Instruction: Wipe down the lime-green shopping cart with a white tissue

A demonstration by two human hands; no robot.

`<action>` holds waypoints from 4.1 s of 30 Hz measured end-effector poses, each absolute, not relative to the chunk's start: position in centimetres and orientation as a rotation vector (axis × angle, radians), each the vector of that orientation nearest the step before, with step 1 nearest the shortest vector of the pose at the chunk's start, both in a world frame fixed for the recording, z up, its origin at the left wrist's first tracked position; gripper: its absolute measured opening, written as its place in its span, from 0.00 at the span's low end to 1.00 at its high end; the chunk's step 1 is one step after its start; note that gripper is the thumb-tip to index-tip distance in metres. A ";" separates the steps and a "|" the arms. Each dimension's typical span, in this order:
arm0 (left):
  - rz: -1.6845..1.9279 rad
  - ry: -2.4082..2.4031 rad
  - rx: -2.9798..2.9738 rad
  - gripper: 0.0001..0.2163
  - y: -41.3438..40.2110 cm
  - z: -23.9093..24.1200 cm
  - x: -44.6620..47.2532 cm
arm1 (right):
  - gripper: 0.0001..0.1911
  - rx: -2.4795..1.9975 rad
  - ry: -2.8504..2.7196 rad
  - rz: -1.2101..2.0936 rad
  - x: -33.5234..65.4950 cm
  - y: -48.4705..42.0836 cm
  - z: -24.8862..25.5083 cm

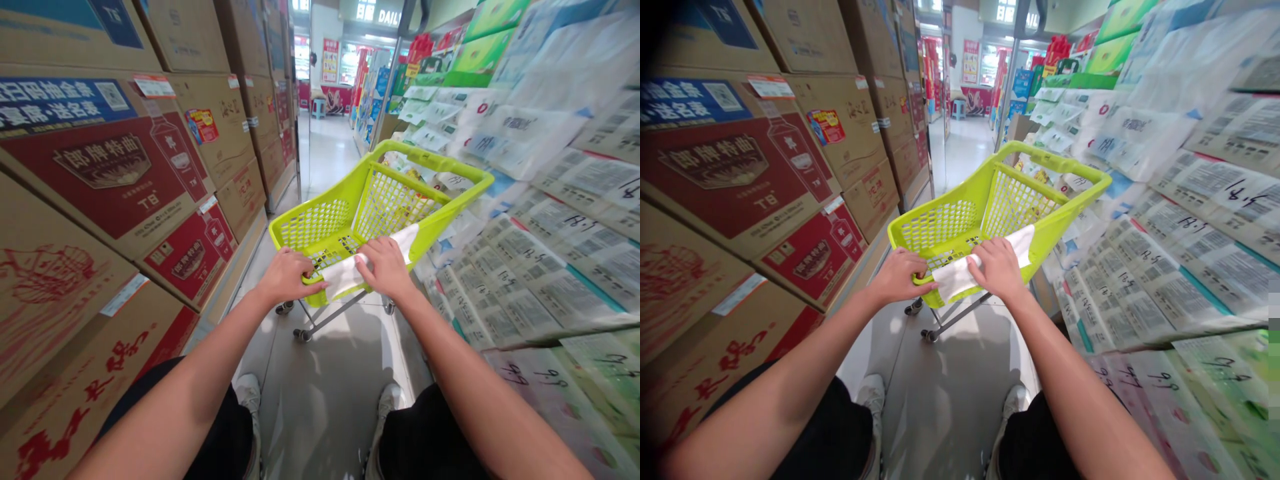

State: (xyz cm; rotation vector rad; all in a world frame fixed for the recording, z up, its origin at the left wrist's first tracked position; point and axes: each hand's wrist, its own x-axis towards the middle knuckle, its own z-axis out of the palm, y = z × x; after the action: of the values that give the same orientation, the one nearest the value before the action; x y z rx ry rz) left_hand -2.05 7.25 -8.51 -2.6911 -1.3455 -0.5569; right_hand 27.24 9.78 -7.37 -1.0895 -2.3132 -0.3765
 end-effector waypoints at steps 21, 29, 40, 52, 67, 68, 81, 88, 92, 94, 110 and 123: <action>-0.413 -1.363 -2.669 0.20 6.9 -7.9 -0.9 | 0.15 -1.177 -2.044 -0.447 32.5 14.4 -7.6; -0.403 -1.398 -2.649 0.20 7.4 -8.3 -1.9 | 0.16 -1.043 -2.344 -0.290 27.7 10.2 -7.5; -0.459 -1.431 -2.645 0.19 7.2 -8.2 -1.5 | 0.19 -1.321 -2.024 -0.424 30.6 12.6 -8.2; -0.522 -1.484 -2.712 0.16 7.3 -7.7 -2.4 | 0.22 -0.946 -2.502 -0.199 28.2 9.6 -6.6; -0.453 -1.367 -2.724 0.28 7.9 -7.4 -5.8 | 0.19 -0.946 -2.410 -0.199 28.6 10.5 -6.5; -0.453 -1.362 -2.704 0.29 7.7 -7.5 -5.4 | 0.19 -0.954 -2.402 -0.220 28.7 10.6 -6.6; -0.421 -1.480 -2.489 0.31 7.2 -9.6 -1.2 | 0.16 -0.887 -2.458 -0.233 26.5 7.3 -7.0; -0.477 -1.574 -2.450 0.20 7.1 -9.9 1.5 | 0.18 -0.878 -2.506 -0.200 28.0 7.8 -7.6; -0.584 -1.364 -2.629 0.17 7.6 -8.7 -0.9 | 0.13 -0.863 -2.502 -0.236 27.0 7.4 -8.1; -0.648 -1.365 -2.566 0.23 8.1 -8.2 -2.9 | 0.11 -0.878 -2.461 -0.273 26.4 7.3 -8.3; -1.599 -1.410 -2.730 0.20 6.7 -9.8 -2.0 | 0.10 -1.120 -2.448 -0.483 20.5 8.0 -9.5; -2.549 -2.268 -2.106 0.37 11.3 -11.9 -0.8 | 0.30 -1.308 -2.407 -0.456 24.0 7.8 -7.1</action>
State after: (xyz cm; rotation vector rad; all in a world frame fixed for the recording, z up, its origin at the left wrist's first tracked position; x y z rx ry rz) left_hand -0.84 11.31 -11.87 -2.1060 -2.2678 -2.5492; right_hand 23.96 7.79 -7.11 -1.3079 -2.4069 -0.4557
